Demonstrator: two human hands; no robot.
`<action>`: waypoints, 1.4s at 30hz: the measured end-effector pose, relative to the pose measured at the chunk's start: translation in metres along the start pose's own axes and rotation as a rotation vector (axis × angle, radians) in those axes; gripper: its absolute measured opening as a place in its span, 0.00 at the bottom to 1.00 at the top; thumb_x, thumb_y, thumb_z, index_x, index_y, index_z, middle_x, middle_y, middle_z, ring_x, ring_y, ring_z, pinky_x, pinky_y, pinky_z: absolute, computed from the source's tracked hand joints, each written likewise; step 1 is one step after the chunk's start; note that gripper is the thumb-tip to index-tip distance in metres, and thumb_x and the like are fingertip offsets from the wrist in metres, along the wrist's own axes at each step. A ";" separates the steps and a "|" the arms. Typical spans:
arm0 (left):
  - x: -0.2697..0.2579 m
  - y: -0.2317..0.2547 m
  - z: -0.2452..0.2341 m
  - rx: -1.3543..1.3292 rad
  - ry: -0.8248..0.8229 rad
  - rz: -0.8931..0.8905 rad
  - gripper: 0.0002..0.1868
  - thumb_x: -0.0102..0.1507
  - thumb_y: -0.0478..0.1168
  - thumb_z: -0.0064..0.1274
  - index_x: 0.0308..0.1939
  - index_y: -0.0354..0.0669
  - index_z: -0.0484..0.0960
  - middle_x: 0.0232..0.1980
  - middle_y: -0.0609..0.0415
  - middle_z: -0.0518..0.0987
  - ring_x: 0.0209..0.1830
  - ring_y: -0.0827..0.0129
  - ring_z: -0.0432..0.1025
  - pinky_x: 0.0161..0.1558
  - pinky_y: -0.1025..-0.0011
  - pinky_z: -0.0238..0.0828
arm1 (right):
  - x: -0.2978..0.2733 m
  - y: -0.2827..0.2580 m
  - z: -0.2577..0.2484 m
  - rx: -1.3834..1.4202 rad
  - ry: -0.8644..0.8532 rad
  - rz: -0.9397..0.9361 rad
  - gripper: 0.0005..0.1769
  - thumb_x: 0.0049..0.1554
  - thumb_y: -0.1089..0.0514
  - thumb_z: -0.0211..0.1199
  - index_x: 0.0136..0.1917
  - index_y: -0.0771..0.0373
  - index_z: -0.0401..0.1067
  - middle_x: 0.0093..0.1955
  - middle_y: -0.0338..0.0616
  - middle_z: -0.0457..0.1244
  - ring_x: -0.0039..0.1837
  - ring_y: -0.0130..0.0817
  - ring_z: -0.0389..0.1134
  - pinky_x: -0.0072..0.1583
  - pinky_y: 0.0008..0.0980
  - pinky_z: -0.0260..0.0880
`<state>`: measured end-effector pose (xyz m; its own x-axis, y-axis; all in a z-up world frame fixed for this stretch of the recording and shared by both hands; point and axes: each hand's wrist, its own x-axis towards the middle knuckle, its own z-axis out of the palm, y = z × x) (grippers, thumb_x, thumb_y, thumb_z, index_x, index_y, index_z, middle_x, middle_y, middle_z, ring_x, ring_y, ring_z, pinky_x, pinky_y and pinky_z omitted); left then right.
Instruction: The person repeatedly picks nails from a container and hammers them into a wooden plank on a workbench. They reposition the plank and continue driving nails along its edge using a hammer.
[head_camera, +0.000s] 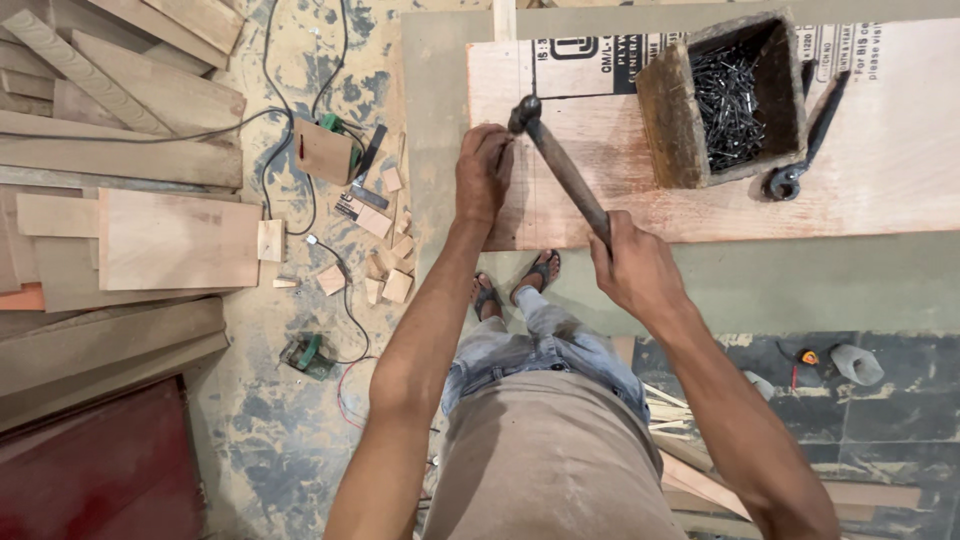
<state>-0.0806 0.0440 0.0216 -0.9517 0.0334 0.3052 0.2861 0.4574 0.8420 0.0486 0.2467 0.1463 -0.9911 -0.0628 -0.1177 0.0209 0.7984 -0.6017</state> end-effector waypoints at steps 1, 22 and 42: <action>0.002 -0.001 -0.002 0.032 -0.012 0.024 0.08 0.61 0.27 0.59 0.43 0.34 0.81 0.51 0.47 0.79 0.54 0.55 0.74 0.56 0.63 0.75 | -0.004 -0.001 -0.002 0.020 0.057 -0.047 0.15 0.62 0.61 0.62 0.56 0.73 0.62 0.35 0.64 0.66 0.36 0.66 0.69 0.39 0.57 0.67; -0.004 -0.010 0.005 0.075 0.005 0.070 0.08 0.60 0.28 0.62 0.43 0.34 0.83 0.50 0.47 0.80 0.54 0.53 0.75 0.58 0.62 0.74 | -0.024 0.011 0.018 0.069 0.294 -0.131 0.19 0.63 0.63 0.62 0.62 0.77 0.61 0.35 0.63 0.65 0.36 0.63 0.67 0.38 0.54 0.65; -0.091 0.002 -0.042 0.303 -0.381 0.388 0.15 0.65 0.31 0.55 0.56 0.32 0.78 0.64 0.43 0.75 0.70 0.51 0.67 0.70 0.58 0.66 | 0.000 -0.011 0.024 -0.005 -0.035 0.128 0.16 0.65 0.56 0.61 0.55 0.72 0.63 0.38 0.68 0.66 0.42 0.68 0.69 0.44 0.59 0.67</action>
<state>0.0112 0.0048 0.0139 -0.7740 0.5366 0.3363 0.6275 0.5787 0.5208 0.0512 0.2238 0.1340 -0.9752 0.0195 -0.2206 0.1463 0.8044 -0.5758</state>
